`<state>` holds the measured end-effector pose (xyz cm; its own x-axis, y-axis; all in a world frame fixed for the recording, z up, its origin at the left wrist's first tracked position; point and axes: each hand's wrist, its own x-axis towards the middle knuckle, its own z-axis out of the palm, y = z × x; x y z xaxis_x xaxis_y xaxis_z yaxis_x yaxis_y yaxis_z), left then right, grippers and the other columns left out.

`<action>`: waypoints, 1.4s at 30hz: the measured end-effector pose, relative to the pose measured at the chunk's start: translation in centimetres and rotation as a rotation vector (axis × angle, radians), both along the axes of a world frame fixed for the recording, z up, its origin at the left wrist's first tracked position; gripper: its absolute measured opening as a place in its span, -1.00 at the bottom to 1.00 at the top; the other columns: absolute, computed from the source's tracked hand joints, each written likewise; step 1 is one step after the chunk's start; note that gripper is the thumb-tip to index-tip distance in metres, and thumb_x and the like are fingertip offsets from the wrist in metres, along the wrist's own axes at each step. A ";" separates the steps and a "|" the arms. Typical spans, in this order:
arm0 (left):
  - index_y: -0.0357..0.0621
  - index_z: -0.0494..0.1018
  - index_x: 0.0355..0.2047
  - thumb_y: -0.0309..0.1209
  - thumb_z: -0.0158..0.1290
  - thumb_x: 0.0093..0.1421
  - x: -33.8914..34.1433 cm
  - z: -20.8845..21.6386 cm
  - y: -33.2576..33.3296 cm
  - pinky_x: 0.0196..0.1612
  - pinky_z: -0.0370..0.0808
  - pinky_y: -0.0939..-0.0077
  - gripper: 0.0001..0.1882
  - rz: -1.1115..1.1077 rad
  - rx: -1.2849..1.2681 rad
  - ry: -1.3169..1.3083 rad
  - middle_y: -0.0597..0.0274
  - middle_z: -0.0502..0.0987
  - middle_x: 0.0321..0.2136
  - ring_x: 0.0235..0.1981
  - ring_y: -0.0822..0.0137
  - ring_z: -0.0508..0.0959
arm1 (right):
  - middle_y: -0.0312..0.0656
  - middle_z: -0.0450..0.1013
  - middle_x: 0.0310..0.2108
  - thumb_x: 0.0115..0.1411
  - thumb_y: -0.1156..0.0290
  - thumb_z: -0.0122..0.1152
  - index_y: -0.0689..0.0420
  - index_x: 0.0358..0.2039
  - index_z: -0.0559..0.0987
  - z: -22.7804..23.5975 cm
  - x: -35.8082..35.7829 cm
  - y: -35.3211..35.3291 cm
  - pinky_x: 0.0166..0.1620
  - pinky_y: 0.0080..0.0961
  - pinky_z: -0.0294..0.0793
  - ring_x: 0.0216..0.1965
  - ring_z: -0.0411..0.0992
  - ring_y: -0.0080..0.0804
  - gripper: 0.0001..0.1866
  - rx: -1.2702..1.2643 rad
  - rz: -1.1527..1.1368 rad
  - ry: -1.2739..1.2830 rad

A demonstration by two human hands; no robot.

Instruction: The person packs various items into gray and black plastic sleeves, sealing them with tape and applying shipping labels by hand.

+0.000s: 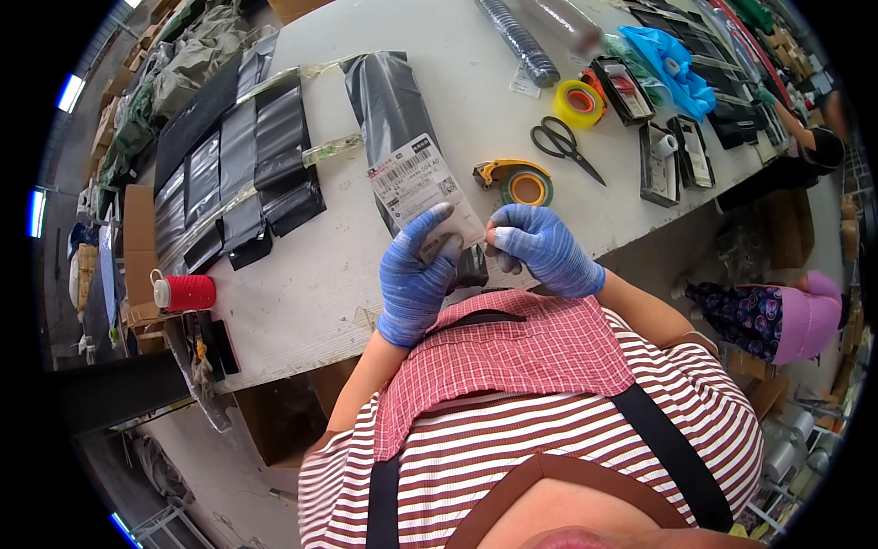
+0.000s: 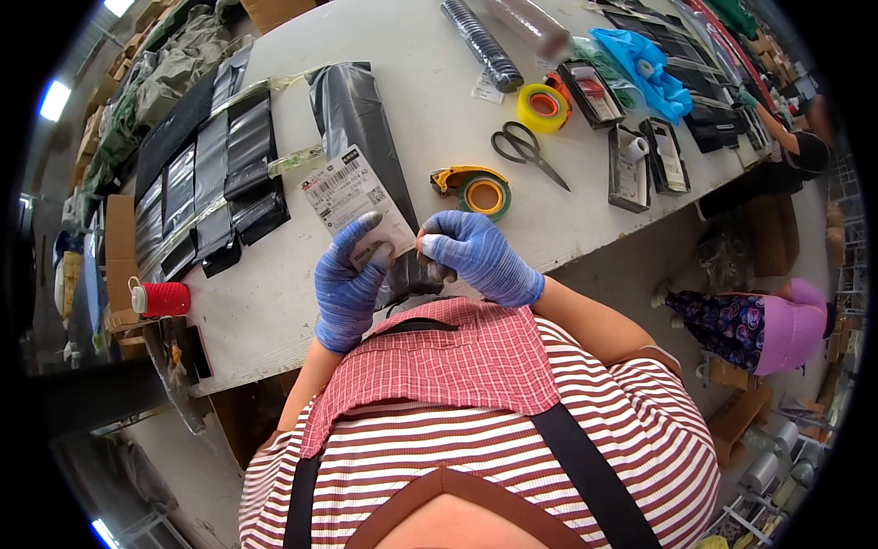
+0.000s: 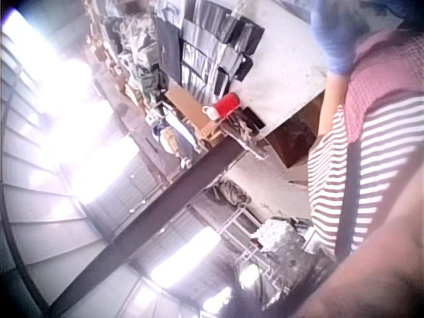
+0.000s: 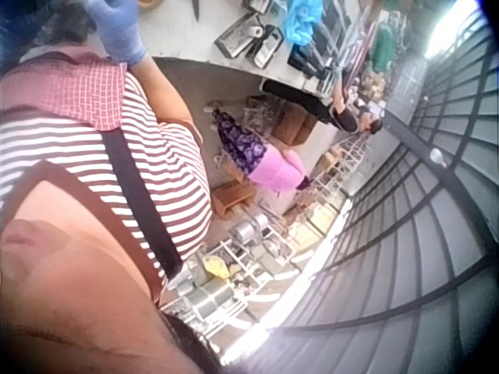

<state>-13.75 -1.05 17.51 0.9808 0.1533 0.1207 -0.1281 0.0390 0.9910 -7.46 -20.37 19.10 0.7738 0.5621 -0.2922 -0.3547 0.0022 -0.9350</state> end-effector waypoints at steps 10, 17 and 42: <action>-0.18 0.43 0.06 -0.58 0.18 0.15 0.1 -0.1 -0.3 0.03 0.47 0.48 -0.56 0.009 0.041 -0.034 0.17 0.54 -0.04 -0.06 0.40 0.51 | -0.32 0.48 -0.48 0.24 0.29 0.14 0.22 -0.27 0.54 -0.4 0.0 -0.3 -0.47 -0.72 0.42 -0.54 0.41 -0.71 -0.77 0.042 0.009 0.004; -0.22 0.44 0.04 -0.53 0.21 0.14 1.0 -0.2 -0.6 -0.07 0.49 0.51 -0.57 0.050 0.232 0.045 0.17 0.50 -0.10 -0.08 0.37 0.50 | -0.34 0.44 -0.47 0.26 0.29 0.10 0.20 -0.27 0.50 -0.5 0.1 -0.4 -0.41 -0.73 0.43 -0.50 0.39 -0.71 -0.78 0.094 0.030 0.007; -0.22 0.46 -0.20 -0.45 0.06 0.25 11.8 -5.9 11.2 -0.31 0.53 0.36 -0.85 -0.021 0.656 -0.139 0.00 0.57 -0.41 -0.41 0.12 0.61 | -0.01 0.45 -0.57 0.04 0.38 0.17 0.19 -0.49 0.53 -5.7 4.0 -12.8 -0.39 -0.32 0.43 -0.50 0.45 -0.10 -0.87 -1.052 -0.350 -0.665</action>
